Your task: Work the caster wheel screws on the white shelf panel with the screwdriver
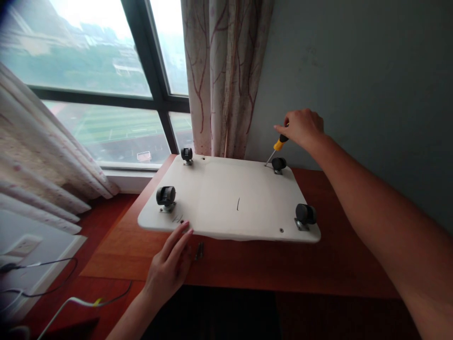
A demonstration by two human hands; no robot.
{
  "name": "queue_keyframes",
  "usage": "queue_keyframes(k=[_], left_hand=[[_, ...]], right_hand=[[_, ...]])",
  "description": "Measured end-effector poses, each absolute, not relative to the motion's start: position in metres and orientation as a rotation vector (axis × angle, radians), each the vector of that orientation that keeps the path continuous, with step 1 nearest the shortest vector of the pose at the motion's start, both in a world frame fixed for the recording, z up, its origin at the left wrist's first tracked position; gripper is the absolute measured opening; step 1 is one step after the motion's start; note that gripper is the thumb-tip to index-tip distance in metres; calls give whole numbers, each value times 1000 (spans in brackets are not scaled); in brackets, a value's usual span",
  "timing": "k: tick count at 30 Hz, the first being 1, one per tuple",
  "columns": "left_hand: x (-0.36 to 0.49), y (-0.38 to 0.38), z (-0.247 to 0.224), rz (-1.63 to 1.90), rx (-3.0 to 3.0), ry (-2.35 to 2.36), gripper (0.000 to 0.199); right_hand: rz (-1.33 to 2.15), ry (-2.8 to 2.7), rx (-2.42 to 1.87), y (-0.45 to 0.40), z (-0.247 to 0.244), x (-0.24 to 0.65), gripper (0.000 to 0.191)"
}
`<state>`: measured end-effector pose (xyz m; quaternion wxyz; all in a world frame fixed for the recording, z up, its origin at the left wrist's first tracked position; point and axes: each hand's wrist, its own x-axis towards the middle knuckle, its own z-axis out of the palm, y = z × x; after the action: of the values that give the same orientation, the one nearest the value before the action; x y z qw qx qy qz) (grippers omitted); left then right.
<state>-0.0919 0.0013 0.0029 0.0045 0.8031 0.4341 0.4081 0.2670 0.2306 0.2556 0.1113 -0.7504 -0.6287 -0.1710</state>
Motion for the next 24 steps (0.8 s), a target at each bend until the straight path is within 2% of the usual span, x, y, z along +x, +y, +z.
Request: queue_keyframes(k=[8,11,14,20,24], left_hand=[[-98,-8,7,1392,2522,1231,56],[-102,-8,14,1130,2640,1203,37],[-102,-5,22,816,2718,1244,22],[-94,0,27,455,2735,1302,22],[-90,2,26,412,2723,1293,24]], right_hand=[[-612,-1810,-1827,193,268,266,39],[-499,-1842,-1651,154,267,256,43],[-400,-1826,-1528,112,260,248,34],[-266,-1841,-1470,49,240,245,28],[-175,-1899,-1438,26,231,246,25]])
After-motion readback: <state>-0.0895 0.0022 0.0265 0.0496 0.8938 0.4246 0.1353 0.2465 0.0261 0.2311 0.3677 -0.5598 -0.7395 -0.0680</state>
